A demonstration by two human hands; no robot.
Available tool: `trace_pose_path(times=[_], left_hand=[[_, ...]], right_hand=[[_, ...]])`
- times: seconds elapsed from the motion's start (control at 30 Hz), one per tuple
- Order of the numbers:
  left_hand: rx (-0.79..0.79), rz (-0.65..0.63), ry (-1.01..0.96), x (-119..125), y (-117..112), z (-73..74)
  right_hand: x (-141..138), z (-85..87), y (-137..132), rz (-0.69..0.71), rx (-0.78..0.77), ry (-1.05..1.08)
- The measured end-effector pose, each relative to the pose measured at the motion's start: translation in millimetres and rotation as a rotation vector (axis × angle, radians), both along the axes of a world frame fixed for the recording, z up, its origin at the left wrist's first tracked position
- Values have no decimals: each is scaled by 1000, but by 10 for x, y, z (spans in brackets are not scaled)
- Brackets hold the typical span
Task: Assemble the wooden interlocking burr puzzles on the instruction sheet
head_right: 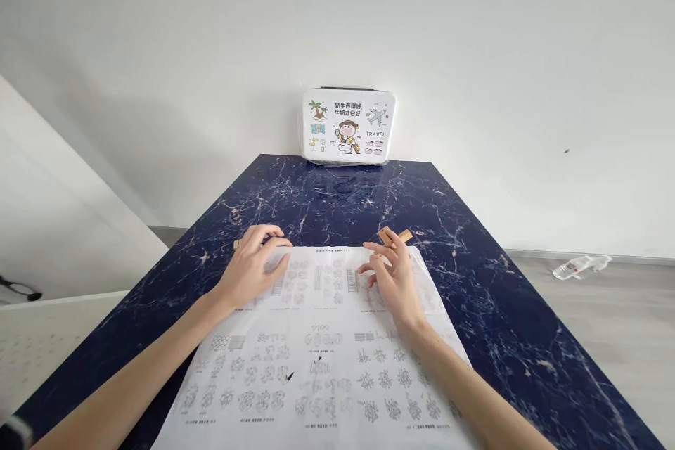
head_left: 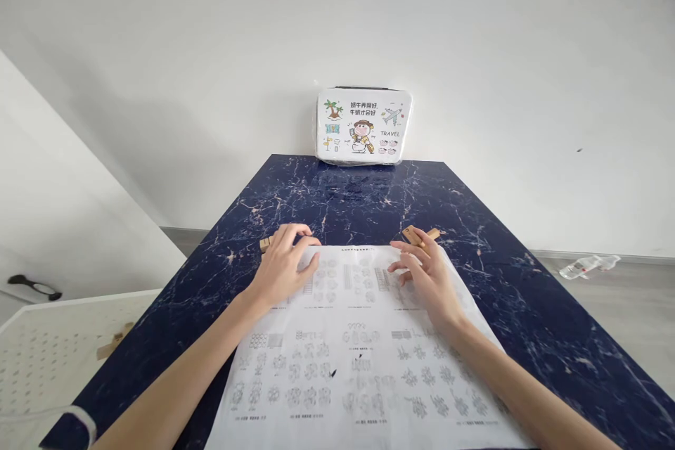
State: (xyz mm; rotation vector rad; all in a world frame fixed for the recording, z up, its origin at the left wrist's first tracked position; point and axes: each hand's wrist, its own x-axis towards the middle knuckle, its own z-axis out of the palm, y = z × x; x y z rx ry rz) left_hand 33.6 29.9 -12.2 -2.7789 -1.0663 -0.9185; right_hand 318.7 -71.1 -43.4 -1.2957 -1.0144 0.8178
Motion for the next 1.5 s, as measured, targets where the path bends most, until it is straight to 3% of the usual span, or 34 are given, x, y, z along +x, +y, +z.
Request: trace_pose_path(times=[0.17,0.37,0.57,0.77,1.0,1.17,1.37,1.5], left_hand=[[-69,-173,46,70,-112,3],[-127,-208,39,60,-135,29],[-364,-231,-51,104,-204,75],[-708,-328,-114,204,-373,64],[-837,-405,-195,273,-455,78],[-787,-380,-264,285,-423,102],[-687,-350,-291,305,-408,73],[-643,-349,-300,314,-407,66]], right_hand=[[-2,31,15,0,23,-42],[-71,101,-6,18,27,-40],[-184,169,-94,260,18,112],[-235,193,-189,531,-24,81],[-286,208,-213,681,-32,48],[-313,209,-206,613,25,11],[-331,130,-224,373,54,-310],[-364,88,-221,329,101,-309]])
